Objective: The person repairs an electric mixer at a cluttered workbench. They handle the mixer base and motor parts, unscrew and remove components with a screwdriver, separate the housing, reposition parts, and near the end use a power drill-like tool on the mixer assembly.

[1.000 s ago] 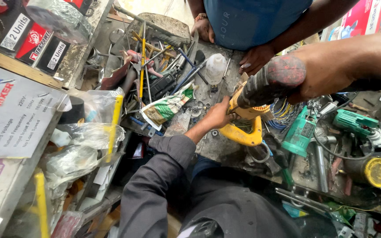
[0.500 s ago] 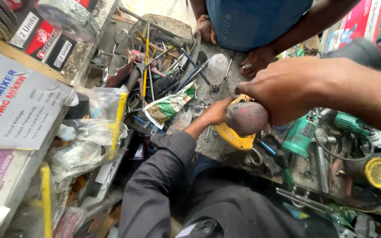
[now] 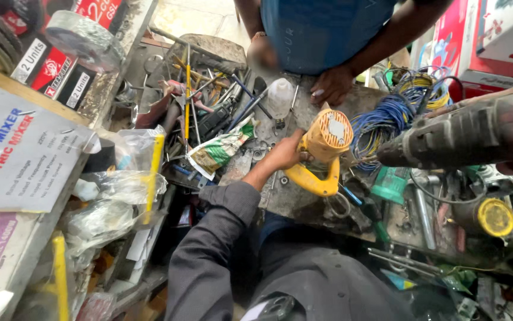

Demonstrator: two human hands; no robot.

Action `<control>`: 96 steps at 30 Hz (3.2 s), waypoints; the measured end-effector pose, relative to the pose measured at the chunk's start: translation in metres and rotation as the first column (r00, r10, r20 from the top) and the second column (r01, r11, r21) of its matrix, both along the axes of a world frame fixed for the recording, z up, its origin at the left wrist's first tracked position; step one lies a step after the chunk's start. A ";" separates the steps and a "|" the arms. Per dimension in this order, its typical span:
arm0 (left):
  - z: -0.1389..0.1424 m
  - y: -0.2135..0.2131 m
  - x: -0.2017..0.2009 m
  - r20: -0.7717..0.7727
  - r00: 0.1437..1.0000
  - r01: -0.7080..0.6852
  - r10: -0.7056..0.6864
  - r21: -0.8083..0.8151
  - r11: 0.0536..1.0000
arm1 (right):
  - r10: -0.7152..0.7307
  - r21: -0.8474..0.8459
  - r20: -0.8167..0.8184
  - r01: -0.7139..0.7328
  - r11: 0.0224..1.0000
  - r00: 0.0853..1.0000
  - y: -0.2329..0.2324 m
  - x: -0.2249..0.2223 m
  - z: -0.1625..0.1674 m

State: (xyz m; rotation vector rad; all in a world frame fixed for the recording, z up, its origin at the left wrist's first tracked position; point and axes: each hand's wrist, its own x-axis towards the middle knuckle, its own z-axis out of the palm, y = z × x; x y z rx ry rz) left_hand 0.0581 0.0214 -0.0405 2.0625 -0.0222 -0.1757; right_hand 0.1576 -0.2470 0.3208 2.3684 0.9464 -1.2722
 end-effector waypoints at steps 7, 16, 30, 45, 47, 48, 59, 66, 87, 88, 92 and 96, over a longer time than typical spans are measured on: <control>0.016 -0.002 0.002 -0.069 0.997 -0.013 0.017 0.057 0.998 | -0.086 0.159 -0.028 0.090 0.983 0.996 -0.026 0.017 0.005; 0.016 -0.005 0.004 -0.087 0.996 0.004 0.002 0.064 0.998 | -0.126 0.230 -0.081 0.142 0.963 0.989 -0.014 0.006 0.013; 0.026 -0.007 0.004 -0.117 0.993 0.017 -0.007 0.081 0.997 | -0.158 0.193 -0.041 0.163 0.968 0.987 -0.026 0.018 -0.006; 0.028 -0.008 0.003 -0.119 0.993 0.001 0.011 0.097 0.995 | -0.096 0.281 -0.109 0.124 0.952 0.989 -0.034 0.019 -0.010; 0.027 -0.007 0.003 -0.104 0.995 0.000 0.009 0.091 0.996 | -0.149 0.228 -0.084 0.164 0.960 0.985 -0.033 0.018 -0.011; 0.026 -0.007 0.003 -0.097 0.995 -0.001 0.009 0.084 0.997 | -0.175 0.200 -0.070 0.186 0.962 0.982 -0.033 0.017 -0.011; 0.024 -0.006 0.004 -0.079 0.997 0.002 0.002 0.047 0.999 | -0.140 0.200 -0.058 0.149 0.968 0.988 -0.034 0.020 -0.009; 0.029 -0.008 0.004 -0.090 0.996 -0.002 0.010 0.089 0.996 | 0.106 -0.036 0.171 -0.101 0.994 0.980 -0.001 -0.007 0.018; 0.023 -0.009 0.005 -0.087 0.996 0.026 -0.021 0.063 0.998 | 0.032 0.192 -0.029 -0.026 0.981 0.999 -0.006 0.050 -0.012; 0.025 -0.010 0.006 -0.108 0.994 0.023 -0.016 0.062 0.998 | 0.035 0.192 -0.023 -0.030 0.981 0.999 -0.003 0.048 -0.010; 0.032 -0.011 0.006 -0.180 0.984 0.007 0.000 0.037 0.999 | 0.051 0.178 0.015 -0.053 0.983 0.999 0.011 0.036 -0.005; 0.036 -0.012 0.006 -0.190 0.982 -0.023 0.023 0.003 1.000 | 0.068 0.143 0.069 -0.077 0.987 0.995 0.024 0.023 -0.002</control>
